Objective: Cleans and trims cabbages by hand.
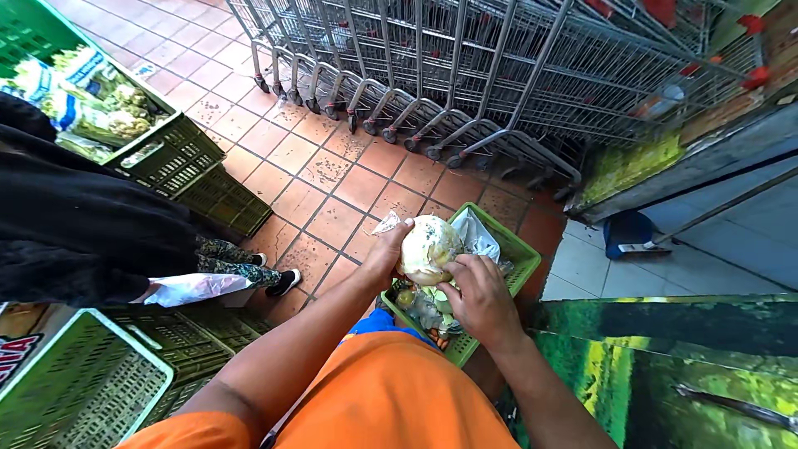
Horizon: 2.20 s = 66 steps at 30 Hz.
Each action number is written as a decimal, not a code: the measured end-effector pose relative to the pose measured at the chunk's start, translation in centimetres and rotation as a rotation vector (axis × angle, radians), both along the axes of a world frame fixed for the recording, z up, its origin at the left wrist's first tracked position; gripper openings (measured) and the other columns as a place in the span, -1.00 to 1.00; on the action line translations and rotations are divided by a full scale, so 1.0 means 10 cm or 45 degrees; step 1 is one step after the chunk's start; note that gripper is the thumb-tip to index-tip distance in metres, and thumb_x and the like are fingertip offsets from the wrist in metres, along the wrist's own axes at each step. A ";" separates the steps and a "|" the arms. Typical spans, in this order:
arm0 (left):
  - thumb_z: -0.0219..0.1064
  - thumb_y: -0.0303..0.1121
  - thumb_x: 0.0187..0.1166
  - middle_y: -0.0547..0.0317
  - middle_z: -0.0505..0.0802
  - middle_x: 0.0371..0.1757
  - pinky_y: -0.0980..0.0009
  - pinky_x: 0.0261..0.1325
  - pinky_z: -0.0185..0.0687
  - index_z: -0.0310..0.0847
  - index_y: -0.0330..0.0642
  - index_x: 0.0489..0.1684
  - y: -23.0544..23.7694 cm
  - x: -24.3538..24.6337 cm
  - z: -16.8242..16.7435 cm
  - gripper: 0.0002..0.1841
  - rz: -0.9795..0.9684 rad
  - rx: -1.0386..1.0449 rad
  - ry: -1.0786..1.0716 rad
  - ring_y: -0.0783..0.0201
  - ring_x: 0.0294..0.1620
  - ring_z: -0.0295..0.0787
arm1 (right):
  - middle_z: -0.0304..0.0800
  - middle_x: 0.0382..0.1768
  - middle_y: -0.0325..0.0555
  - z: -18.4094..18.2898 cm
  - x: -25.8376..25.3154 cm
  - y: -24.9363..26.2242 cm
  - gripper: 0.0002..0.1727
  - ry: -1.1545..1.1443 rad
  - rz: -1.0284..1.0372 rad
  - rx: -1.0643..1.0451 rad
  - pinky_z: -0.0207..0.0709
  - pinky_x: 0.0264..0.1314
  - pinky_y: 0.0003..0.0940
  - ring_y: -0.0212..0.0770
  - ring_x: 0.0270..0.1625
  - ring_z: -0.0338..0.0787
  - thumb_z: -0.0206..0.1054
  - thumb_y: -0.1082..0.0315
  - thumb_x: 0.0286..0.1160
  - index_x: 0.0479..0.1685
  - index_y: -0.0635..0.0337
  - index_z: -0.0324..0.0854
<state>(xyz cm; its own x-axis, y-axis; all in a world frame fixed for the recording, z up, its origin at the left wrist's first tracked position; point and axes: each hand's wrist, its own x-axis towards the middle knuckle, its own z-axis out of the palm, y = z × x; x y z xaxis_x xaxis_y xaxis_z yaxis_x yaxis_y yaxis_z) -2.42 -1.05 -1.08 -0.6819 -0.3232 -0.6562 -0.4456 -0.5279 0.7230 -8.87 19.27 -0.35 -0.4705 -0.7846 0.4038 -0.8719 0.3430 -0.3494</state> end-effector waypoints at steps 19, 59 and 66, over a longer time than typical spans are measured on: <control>-0.08 0.55 0.48 -0.15 0.79 0.19 -0.18 0.01 0.69 0.53 0.09 0.43 0.10 0.03 -0.20 -0.17 0.273 0.473 -0.111 -0.14 0.11 0.78 | 0.78 -0.12 -0.10 -0.23 -0.12 0.19 -0.81 0.125 0.120 -0.118 0.67 0.07 -0.12 -0.06 -0.04 0.76 0.31 0.24 0.64 -0.21 0.10 0.78; -0.14 0.56 0.52 -0.03 0.77 0.36 -0.14 0.29 0.66 0.42 0.10 0.58 0.24 -0.47 -0.09 -0.13 0.465 0.547 0.462 -0.03 0.34 0.72 | 0.86 -0.12 -0.17 -0.39 -0.02 -0.25 -0.84 0.025 -0.123 -0.380 0.69 0.17 -0.09 -0.10 0.07 0.81 0.33 0.29 0.59 -0.09 0.05 0.83; -0.34 0.56 0.55 0.03 0.86 0.07 0.00 0.03 0.79 0.55 0.07 0.37 0.44 -0.54 -0.03 -0.12 0.476 0.548 0.462 0.09 0.06 0.83 | 0.85 -0.17 -0.13 -0.57 0.03 -0.08 -0.78 0.113 0.034 -0.368 0.70 0.20 -0.12 -0.10 0.02 0.82 0.26 0.43 0.48 -0.12 0.11 0.84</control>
